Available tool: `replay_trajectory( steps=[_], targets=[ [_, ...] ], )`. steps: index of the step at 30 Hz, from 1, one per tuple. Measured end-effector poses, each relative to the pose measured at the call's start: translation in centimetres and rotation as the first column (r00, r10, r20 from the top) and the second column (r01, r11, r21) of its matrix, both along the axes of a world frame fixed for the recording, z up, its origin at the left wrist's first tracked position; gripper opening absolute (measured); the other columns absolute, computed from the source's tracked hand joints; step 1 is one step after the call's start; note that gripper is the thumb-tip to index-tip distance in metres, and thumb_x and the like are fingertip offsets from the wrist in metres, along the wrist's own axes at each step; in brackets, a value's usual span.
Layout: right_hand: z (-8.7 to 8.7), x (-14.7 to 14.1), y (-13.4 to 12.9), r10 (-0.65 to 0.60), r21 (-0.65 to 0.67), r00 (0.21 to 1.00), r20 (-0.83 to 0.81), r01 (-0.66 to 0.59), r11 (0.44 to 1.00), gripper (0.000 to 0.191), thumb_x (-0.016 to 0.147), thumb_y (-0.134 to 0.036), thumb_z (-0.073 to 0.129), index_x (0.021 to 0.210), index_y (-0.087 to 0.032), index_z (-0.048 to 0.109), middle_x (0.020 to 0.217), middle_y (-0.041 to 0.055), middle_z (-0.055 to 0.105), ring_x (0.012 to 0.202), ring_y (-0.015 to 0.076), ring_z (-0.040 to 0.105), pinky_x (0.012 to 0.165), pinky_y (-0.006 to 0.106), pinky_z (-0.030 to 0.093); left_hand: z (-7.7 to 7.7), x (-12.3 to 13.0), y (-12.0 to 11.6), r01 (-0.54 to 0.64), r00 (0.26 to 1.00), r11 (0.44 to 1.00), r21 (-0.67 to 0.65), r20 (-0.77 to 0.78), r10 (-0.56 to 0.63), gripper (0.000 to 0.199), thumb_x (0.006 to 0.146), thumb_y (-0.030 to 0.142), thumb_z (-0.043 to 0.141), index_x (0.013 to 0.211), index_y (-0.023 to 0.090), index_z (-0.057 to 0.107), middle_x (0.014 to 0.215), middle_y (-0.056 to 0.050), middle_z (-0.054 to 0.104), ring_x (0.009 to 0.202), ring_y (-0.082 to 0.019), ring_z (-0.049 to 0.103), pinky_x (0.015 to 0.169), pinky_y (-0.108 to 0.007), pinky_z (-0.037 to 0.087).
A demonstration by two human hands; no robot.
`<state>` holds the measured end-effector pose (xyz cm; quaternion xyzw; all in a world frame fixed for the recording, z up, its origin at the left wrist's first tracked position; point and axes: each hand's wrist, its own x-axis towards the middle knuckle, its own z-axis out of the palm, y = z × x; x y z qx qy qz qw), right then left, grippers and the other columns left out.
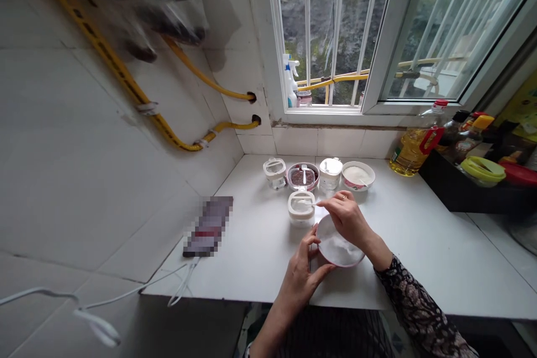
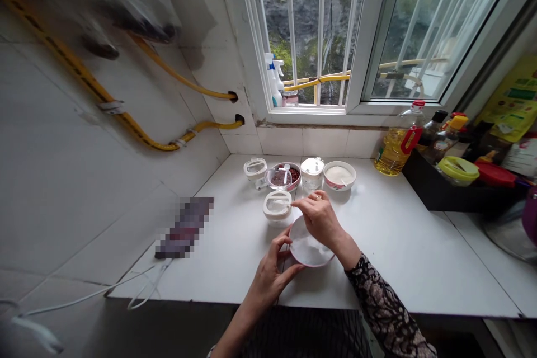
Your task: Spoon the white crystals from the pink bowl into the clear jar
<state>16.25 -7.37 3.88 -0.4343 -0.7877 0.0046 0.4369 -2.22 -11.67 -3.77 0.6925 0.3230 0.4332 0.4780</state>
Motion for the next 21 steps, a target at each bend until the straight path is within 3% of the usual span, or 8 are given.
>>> replay_trajectory(
  steps=[2,5,9,13,18,21],
  targets=[
    [0.2,0.3,-0.2,-0.035,0.030,0.999,-0.037,0.036,0.999,0.027,0.099,-0.014,0.047,0.102,-0.022,0.072,0.086,0.0047,0.078,0.073,0.0186,0.066,0.088,0.041,0.046,0.0,0.0,0.0,-0.005,1.000,1.000,0.004,-0.003,0.005,0.036,0.084,0.031,0.075,0.110,0.024,0.050,0.155,-0.017,0.046,0.122,-0.029,0.068,0.096,-0.042,0.061],
    [0.7,1.0,-0.5,-0.089,-0.027,0.977,-0.194,0.085,0.996,0.021,0.097,-0.018,0.052,0.100,-0.023,0.073,0.084,0.0042,0.078,0.077,0.0201,0.068,0.086,0.039,0.049,0.0,0.0,0.0,-0.005,1.000,1.000,0.003,-0.012,0.005,0.037,0.084,0.031,0.075,0.110,0.024,0.050,0.155,-0.019,0.046,0.119,-0.028,0.069,0.096,-0.043,0.060],
    [0.7,2.2,-0.7,-0.063,-0.156,0.935,-0.348,0.008,0.988,0.018,0.096,-0.026,0.057,0.094,-0.022,0.074,0.079,0.0051,0.078,0.079,0.0219,0.071,0.079,0.037,0.053,-0.1,-0.1,0.0,0.004,1.000,1.000,-0.014,-0.028,-0.004,0.038,0.084,0.032,0.075,0.110,0.024,0.049,0.156,-0.020,0.044,0.117,-0.028,0.070,0.095,-0.042,0.061],
    [0.2,2.4,-0.3,-0.030,-0.214,0.919,-0.393,-0.060,0.975,0.020,0.096,-0.032,0.058,0.091,-0.022,0.075,0.079,0.0055,0.077,0.075,0.0207,0.071,0.078,0.037,0.054,0.0,-0.1,0.0,0.007,0.999,1.000,-0.026,-0.051,-0.008,0.038,0.084,0.033,0.074,0.111,0.025,0.048,0.157,-0.018,0.043,0.121,-0.027,0.068,0.094,-0.041,0.061],
    [0.2,1.4,-0.2,-0.128,-0.223,0.906,-0.404,0.038,0.974,0.021,0.095,-0.032,0.056,0.093,-0.024,0.076,0.082,0.0065,0.077,0.083,0.0225,0.069,0.083,0.039,0.054,0.2,-0.2,0.0,-0.002,0.999,1.000,-0.010,-0.052,0.002,0.037,0.085,0.034,0.074,0.110,0.025,0.049,0.156,-0.017,0.046,0.121,-0.027,0.068,0.093,-0.040,0.062],
    [0.6,1.6,-0.5,-0.154,-0.265,0.870,-0.468,0.028,0.964,0.021,0.091,-0.032,0.058,0.092,-0.023,0.076,0.083,0.0068,0.077,0.081,0.0222,0.070,0.079,0.038,0.055,0.3,-0.2,0.0,0.000,0.999,1.000,-0.002,-0.043,0.000,0.036,0.085,0.033,0.074,0.109,0.024,0.049,0.155,-0.018,0.047,0.122,-0.028,0.068,0.093,-0.041,0.061]
  ],
)
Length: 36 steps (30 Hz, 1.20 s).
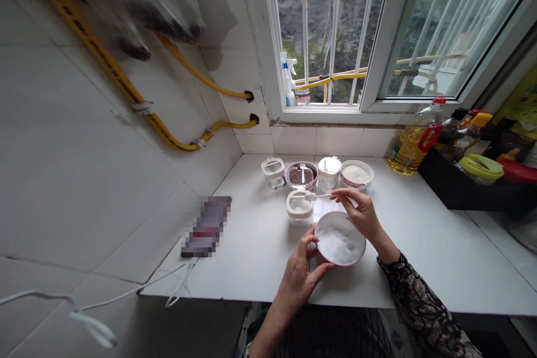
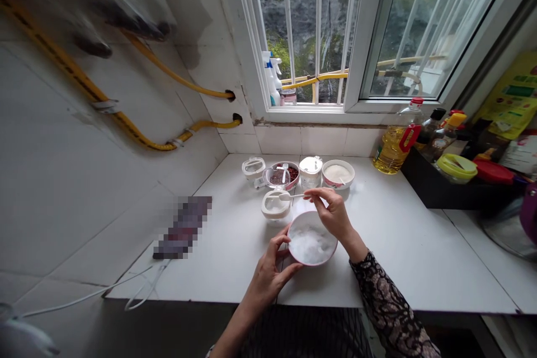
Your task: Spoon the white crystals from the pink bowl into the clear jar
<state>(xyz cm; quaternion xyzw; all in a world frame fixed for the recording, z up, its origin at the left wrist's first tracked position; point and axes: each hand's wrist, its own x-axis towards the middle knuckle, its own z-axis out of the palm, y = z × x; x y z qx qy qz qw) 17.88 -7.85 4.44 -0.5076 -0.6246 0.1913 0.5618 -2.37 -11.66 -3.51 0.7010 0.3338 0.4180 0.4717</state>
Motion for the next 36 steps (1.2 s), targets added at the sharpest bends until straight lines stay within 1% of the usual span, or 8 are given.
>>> replay_trajectory(
  steps=[4,9,13,16,19,28,32,36],
  targets=[
    [0.5,1.7,-0.4,0.018,-0.051,0.999,-0.031,-0.019,0.998,0.017,0.084,-0.026,0.057,0.081,-0.020,0.072,0.075,0.0042,0.073,0.068,0.0200,0.069,0.070,0.034,0.055,-0.1,0.0,0.0,0.002,1.000,1.000,0.008,0.008,-0.002,0.035,0.085,0.033,0.073,0.109,0.024,0.049,0.155,-0.018,0.046,0.123,-0.028,0.067,0.094,-0.041,0.061],
    [0.4,2.5,-0.5,-0.027,0.006,0.949,0.314,0.026,1.000,0.019,0.078,-0.014,0.053,0.069,-0.022,0.069,0.064,0.0018,0.068,0.067,0.0194,0.062,0.083,0.039,0.049,-0.1,-0.1,0.0,0.007,1.000,1.000,0.021,0.010,-0.007,0.035,0.086,0.033,0.072,0.111,0.025,0.049,0.154,-0.018,0.047,0.125,-0.028,0.066,0.094,-0.041,0.061],
    [-0.4,1.1,-0.3,0.094,-0.011,0.888,0.451,-0.099,0.995,0.022,0.081,-0.010,0.051,0.074,-0.021,0.069,0.066,0.0005,0.070,0.060,0.0156,0.057,0.091,0.042,0.044,-0.1,-0.1,0.0,-0.002,1.000,0.999,0.043,-0.003,0.002,0.035,0.086,0.035,0.072,0.111,0.024,0.050,0.153,-0.018,0.049,0.123,-0.028,0.067,0.093,-0.041,0.061],
    [-0.5,0.5,-0.4,0.157,-0.066,0.899,0.409,-0.142,0.988,0.023,0.079,-0.009,0.051,0.074,-0.022,0.069,0.066,-0.0003,0.071,0.065,0.0166,0.059,0.091,0.040,0.045,-0.1,-0.1,0.0,-0.008,1.000,0.999,0.043,-0.011,0.009,0.034,0.086,0.034,0.073,0.111,0.024,0.051,0.152,-0.018,0.049,0.120,-0.028,0.068,0.090,-0.039,0.062],
    [-0.1,0.8,-0.5,0.104,-0.111,0.947,0.305,-0.073,0.991,0.022,0.076,-0.011,0.050,0.070,-0.022,0.069,0.062,0.0003,0.070,0.070,0.0191,0.061,0.083,0.037,0.047,-0.1,-0.1,0.0,-0.006,1.000,0.999,0.035,-0.017,0.006,0.035,0.086,0.034,0.073,0.111,0.024,0.050,0.153,-0.018,0.048,0.120,-0.027,0.069,0.090,-0.039,0.062],
    [0.3,1.6,-0.2,0.042,-0.342,0.993,-0.114,-0.078,0.936,0.017,0.067,-0.023,0.052,0.064,-0.019,0.068,0.052,0.0002,0.064,0.049,0.0139,0.055,0.051,0.025,0.043,-0.1,-0.1,0.0,0.007,1.000,1.000,0.016,-0.008,-0.007,0.036,0.086,0.035,0.072,0.111,0.024,0.049,0.154,-0.018,0.047,0.122,-0.027,0.067,0.094,-0.041,0.061],
    [0.1,1.6,0.0,0.012,-0.364,0.992,-0.123,-0.056,0.930,0.018,0.065,-0.025,0.050,0.061,-0.019,0.066,0.050,-0.0002,0.061,0.047,0.0133,0.051,0.048,0.025,0.041,0.0,0.0,-0.1,-0.001,1.000,1.000,0.018,0.006,0.001,0.036,0.085,0.034,0.073,0.111,0.024,0.050,0.153,-0.017,0.048,0.122,-0.027,0.068,0.094,-0.041,0.061],
    [-0.1,1.4,-0.1,0.003,-0.304,1.000,-0.004,-0.004,0.953,0.019,0.066,-0.022,0.047,0.059,-0.020,0.065,0.048,-0.0006,0.060,0.048,0.0140,0.052,0.052,0.026,0.041,0.0,0.0,0.0,-0.015,1.000,0.999,0.031,-0.007,0.015,0.035,0.085,0.034,0.073,0.111,0.024,0.051,0.151,-0.017,0.051,0.121,-0.027,0.068,0.093,-0.040,0.061]
  ],
)
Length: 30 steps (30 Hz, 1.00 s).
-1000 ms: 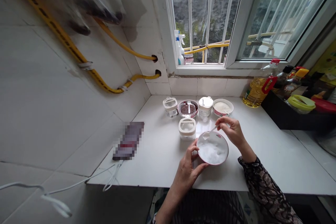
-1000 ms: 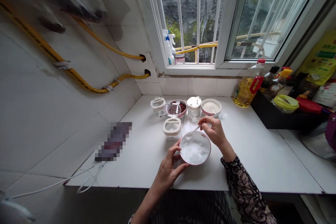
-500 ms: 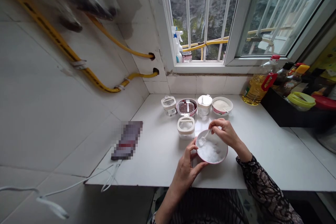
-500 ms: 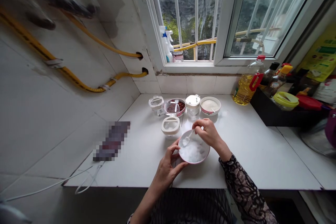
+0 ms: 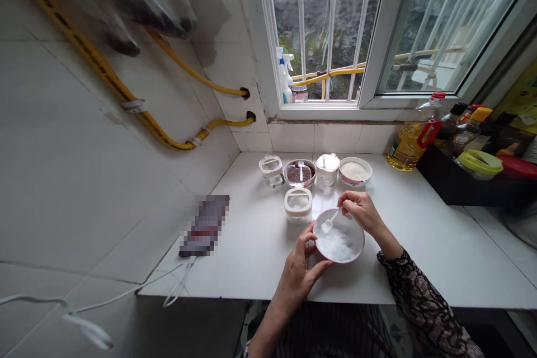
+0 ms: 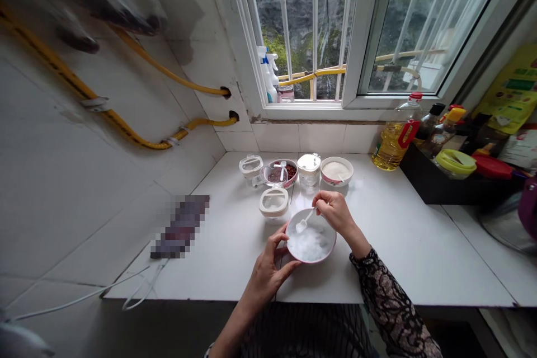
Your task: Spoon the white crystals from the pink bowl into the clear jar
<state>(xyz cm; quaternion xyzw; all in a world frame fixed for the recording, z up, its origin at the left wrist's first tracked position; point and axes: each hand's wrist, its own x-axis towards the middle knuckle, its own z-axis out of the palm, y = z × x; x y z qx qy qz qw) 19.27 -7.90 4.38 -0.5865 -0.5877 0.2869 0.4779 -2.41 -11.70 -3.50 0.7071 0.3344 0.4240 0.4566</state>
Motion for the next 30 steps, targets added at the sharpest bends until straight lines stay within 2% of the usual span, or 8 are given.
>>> replay_trajectory(
  steps=[5,9,15,18,22,25,27,30],
  targets=[
    [-0.2,-0.1,0.1,-0.021,0.152,0.972,0.233,-0.015,0.988,0.022,0.070,-0.018,0.047,0.055,-0.022,0.063,0.048,-0.0013,0.061,0.055,0.0158,0.056,0.073,0.032,0.047,0.0,0.0,0.1,0.000,1.000,1.000,0.010,-0.012,0.000,0.036,0.086,0.037,0.073,0.111,0.024,0.050,0.151,-0.016,0.051,0.121,-0.027,0.068,0.093,-0.040,0.061],
    [-0.7,0.0,0.2,-0.008,0.169,0.948,0.318,-0.048,0.985,0.024,0.073,-0.016,0.047,0.060,-0.024,0.065,0.051,-0.0017,0.064,0.060,0.0175,0.059,0.087,0.036,0.044,0.0,0.0,0.0,0.003,1.000,1.000,0.004,0.006,-0.003,0.036,0.085,0.034,0.073,0.111,0.024,0.051,0.151,-0.017,0.051,0.123,-0.028,0.067,0.095,-0.041,0.061],
    [-1.1,-0.6,0.1,0.052,0.169,0.930,0.363,-0.120,0.978,0.023,0.074,-0.013,0.049,0.063,-0.023,0.067,0.056,-0.0017,0.067,0.065,0.0178,0.060,0.093,0.040,0.041,-0.1,0.0,0.1,0.023,1.000,1.000,-0.008,0.014,-0.023,0.036,0.086,0.034,0.073,0.112,0.024,0.050,0.153,-0.018,0.048,0.123,-0.028,0.066,0.095,-0.042,0.061],
    [-0.8,-0.8,0.0,0.104,0.135,0.943,0.315,-0.153,0.979,0.023,0.073,-0.014,0.048,0.063,-0.023,0.067,0.053,-0.0022,0.066,0.062,0.0173,0.058,0.093,0.040,0.041,-0.1,0.0,0.0,0.026,1.000,1.000,-0.013,0.012,-0.026,0.036,0.086,0.034,0.072,0.111,0.024,0.049,0.154,-0.018,0.047,0.122,-0.027,0.067,0.096,-0.042,0.060],
    [-0.2,-0.6,-0.1,0.133,0.039,0.984,0.115,-0.139,0.990,0.021,0.071,-0.018,0.048,0.063,-0.021,0.067,0.053,-0.0005,0.066,0.058,0.0170,0.058,0.072,0.033,0.046,0.0,0.0,0.0,0.012,1.000,1.000,-0.008,0.021,-0.012,0.035,0.085,0.033,0.074,0.110,0.024,0.051,0.153,-0.017,0.049,0.122,-0.028,0.068,0.095,-0.043,0.061],
    [0.0,-0.3,0.0,0.112,-0.013,0.994,-0.009,-0.112,0.994,0.020,0.070,-0.019,0.048,0.063,-0.020,0.067,0.052,-0.0001,0.063,0.053,0.0159,0.056,0.060,0.029,0.044,0.0,0.0,0.0,0.005,1.000,1.000,-0.010,0.020,-0.005,0.035,0.085,0.032,0.074,0.110,0.024,0.051,0.153,-0.017,0.049,0.123,-0.029,0.067,0.095,-0.042,0.061],
    [-0.2,-0.2,0.0,0.083,0.029,0.995,0.049,-0.085,0.996,0.021,0.071,-0.019,0.048,0.062,-0.020,0.066,0.051,-0.0006,0.062,0.052,0.0155,0.055,0.065,0.030,0.046,0.0,0.1,0.0,0.008,1.000,1.000,-0.012,0.017,-0.008,0.035,0.085,0.033,0.074,0.110,0.024,0.050,0.153,-0.017,0.049,0.124,-0.028,0.066,0.096,-0.042,0.060],
    [-0.6,-0.5,0.1,0.070,0.136,0.967,0.245,-0.106,0.985,0.021,0.071,-0.017,0.049,0.061,-0.021,0.066,0.054,-0.0008,0.065,0.060,0.0165,0.057,0.088,0.039,0.045,-0.1,0.1,0.0,0.015,1.000,1.000,-0.015,0.013,-0.015,0.035,0.085,0.035,0.073,0.110,0.024,0.050,0.154,-0.017,0.048,0.124,-0.028,0.066,0.095,-0.041,0.061]
  ],
)
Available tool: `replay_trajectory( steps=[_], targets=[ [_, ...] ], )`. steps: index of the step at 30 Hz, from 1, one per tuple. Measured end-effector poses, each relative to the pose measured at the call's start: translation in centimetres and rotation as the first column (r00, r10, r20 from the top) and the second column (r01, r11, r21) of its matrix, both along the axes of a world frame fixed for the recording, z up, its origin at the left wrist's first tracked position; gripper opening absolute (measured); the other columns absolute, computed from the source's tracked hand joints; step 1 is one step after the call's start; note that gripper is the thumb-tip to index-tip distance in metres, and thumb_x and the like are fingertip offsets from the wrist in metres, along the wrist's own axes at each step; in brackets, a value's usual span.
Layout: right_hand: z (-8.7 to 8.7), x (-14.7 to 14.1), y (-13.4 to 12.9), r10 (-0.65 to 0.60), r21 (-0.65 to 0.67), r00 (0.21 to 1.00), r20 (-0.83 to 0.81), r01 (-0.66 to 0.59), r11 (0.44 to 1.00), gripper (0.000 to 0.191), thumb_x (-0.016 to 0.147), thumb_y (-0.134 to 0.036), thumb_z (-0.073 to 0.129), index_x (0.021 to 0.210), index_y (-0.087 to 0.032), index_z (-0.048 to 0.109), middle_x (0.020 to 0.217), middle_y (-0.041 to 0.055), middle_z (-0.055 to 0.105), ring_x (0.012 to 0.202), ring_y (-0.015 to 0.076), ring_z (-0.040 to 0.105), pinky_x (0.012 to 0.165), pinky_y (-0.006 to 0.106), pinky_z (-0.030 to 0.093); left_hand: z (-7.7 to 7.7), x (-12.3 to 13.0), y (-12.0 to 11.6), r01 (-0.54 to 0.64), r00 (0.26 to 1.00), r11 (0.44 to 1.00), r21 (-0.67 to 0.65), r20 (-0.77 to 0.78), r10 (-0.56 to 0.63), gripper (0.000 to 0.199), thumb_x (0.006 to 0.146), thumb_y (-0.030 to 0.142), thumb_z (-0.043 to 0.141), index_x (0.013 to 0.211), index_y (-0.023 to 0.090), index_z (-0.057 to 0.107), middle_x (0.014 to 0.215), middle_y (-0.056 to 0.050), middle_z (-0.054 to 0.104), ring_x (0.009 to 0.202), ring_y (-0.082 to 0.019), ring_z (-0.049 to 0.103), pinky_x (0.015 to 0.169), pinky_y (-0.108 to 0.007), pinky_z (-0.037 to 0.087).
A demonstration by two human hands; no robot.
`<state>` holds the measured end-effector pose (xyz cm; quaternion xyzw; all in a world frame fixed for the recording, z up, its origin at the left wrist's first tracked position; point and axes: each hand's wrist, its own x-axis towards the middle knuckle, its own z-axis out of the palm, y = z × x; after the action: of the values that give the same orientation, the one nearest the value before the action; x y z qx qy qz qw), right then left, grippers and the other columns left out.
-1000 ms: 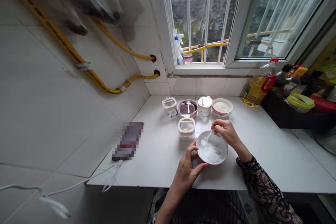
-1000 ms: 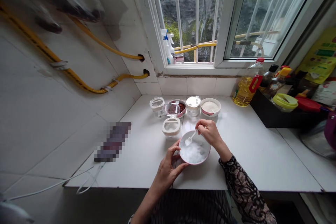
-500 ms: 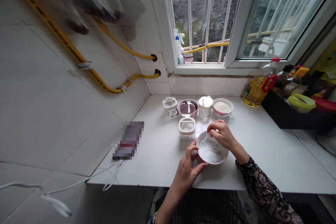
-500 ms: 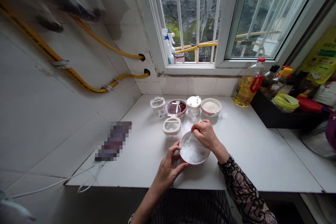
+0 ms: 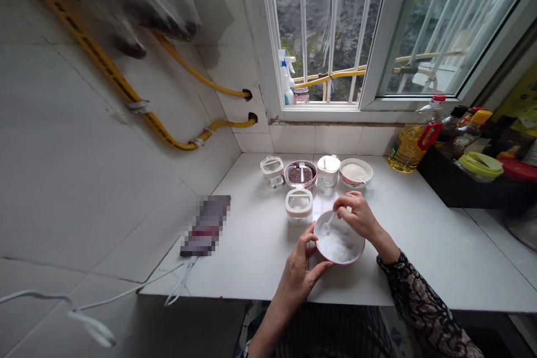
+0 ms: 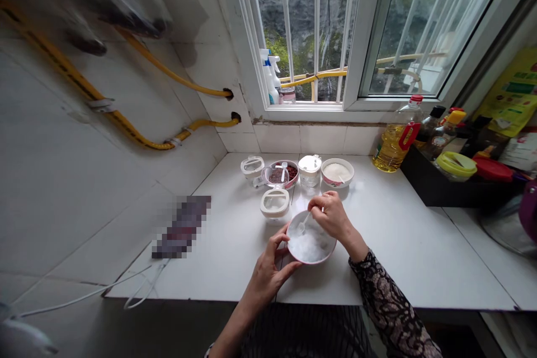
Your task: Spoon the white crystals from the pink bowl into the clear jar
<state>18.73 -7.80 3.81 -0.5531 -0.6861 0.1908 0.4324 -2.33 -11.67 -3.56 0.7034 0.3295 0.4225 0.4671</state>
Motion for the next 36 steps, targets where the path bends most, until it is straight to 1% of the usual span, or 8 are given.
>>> replay_trajectory(
  steps=[4,8,11,17,24,28,31,36],
  targets=[
    [0.0,-0.3,-0.1,0.030,0.009,0.999,0.037,-0.031,0.999,0.022,0.072,-0.016,0.048,0.063,-0.022,0.067,0.055,-0.0016,0.067,0.063,0.0168,0.059,0.099,0.043,0.039,-0.1,0.0,0.0,0.001,1.000,1.000,0.000,-0.005,-0.001,0.036,0.085,0.036,0.073,0.110,0.024,0.050,0.154,-0.017,0.048,0.125,-0.028,0.066,0.094,-0.041,0.061],
    [0.4,0.1,-0.2,-0.035,-0.092,0.985,-0.169,0.020,0.996,0.020,0.070,-0.020,0.048,0.061,-0.021,0.066,0.052,-0.0006,0.064,0.056,0.0156,0.057,0.073,0.032,0.047,-0.1,0.0,0.0,0.005,1.000,1.000,-0.013,0.002,-0.005,0.036,0.086,0.036,0.073,0.111,0.025,0.049,0.155,-0.017,0.047,0.125,-0.028,0.066,0.096,-0.042,0.060],
    [0.5,0.4,0.0,-0.099,-0.215,0.943,-0.318,0.030,0.976,0.019,0.066,-0.024,0.050,0.061,-0.019,0.067,0.049,-0.0003,0.062,0.047,0.0136,0.051,0.053,0.026,0.041,-0.1,0.0,0.0,0.014,1.000,1.000,-0.024,0.013,-0.014,0.036,0.086,0.035,0.073,0.110,0.025,0.048,0.155,-0.018,0.045,0.125,-0.028,0.065,0.096,-0.042,0.060],
    [0.4,1.0,0.6,-0.165,-0.304,0.849,-0.502,0.006,0.953,0.015,0.061,-0.026,0.054,0.059,-0.019,0.067,0.047,-0.0001,0.061,0.048,0.0138,0.054,0.054,0.026,0.045,0.0,0.0,0.0,0.016,1.000,1.000,-0.016,0.016,-0.015,0.037,0.085,0.034,0.074,0.111,0.025,0.048,0.156,-0.018,0.045,0.126,-0.029,0.065,0.097,-0.043,0.059],
    [0.4,-0.8,0.7,-0.080,-0.037,0.873,-0.481,0.071,0.997,0.017,0.080,-0.031,0.060,0.083,-0.019,0.072,0.076,0.0051,0.076,0.069,0.0192,0.069,0.070,0.033,0.054,-0.2,0.1,0.0,0.004,1.000,1.000,-0.008,0.025,-0.004,0.037,0.085,0.035,0.074,0.109,0.024,0.049,0.154,-0.018,0.047,0.124,-0.029,0.066,0.097,-0.043,0.059],
    [0.0,-2.6,0.6,0.019,0.250,0.996,-0.086,0.003,0.968,0.020,0.093,-0.023,0.054,0.096,-0.022,0.074,0.087,0.0067,0.078,0.081,0.0213,0.070,0.086,0.041,0.050,-0.1,0.0,0.0,0.008,1.000,1.000,-0.009,0.025,-0.007,0.035,0.085,0.034,0.073,0.109,0.025,0.050,0.155,-0.017,0.046,0.120,-0.027,0.069,0.096,-0.041,0.060],
    [0.0,-3.0,0.6,0.055,0.354,0.982,0.183,-0.118,0.928,0.026,0.096,-0.016,0.049,0.096,-0.023,0.074,0.082,0.0048,0.078,0.075,0.0198,0.067,0.093,0.044,0.044,-0.1,0.0,0.0,0.009,1.000,1.000,-0.018,0.021,-0.009,0.035,0.086,0.033,0.073,0.111,0.025,0.049,0.157,-0.016,0.044,0.115,-0.025,0.071,0.096,-0.040,0.060],
    [0.8,-1.4,-0.1,-0.044,0.345,0.999,0.024,0.033,0.938,0.020,0.095,-0.018,0.053,0.098,-0.023,0.072,0.083,0.0042,0.078,0.077,0.0205,0.068,0.088,0.040,0.047,-0.2,0.1,0.0,0.005,1.000,1.000,-0.001,0.013,-0.005,0.036,0.085,0.036,0.073,0.110,0.024,0.049,0.155,-0.018,0.046,0.127,-0.029,0.064,0.096,-0.042,0.060]
  ],
)
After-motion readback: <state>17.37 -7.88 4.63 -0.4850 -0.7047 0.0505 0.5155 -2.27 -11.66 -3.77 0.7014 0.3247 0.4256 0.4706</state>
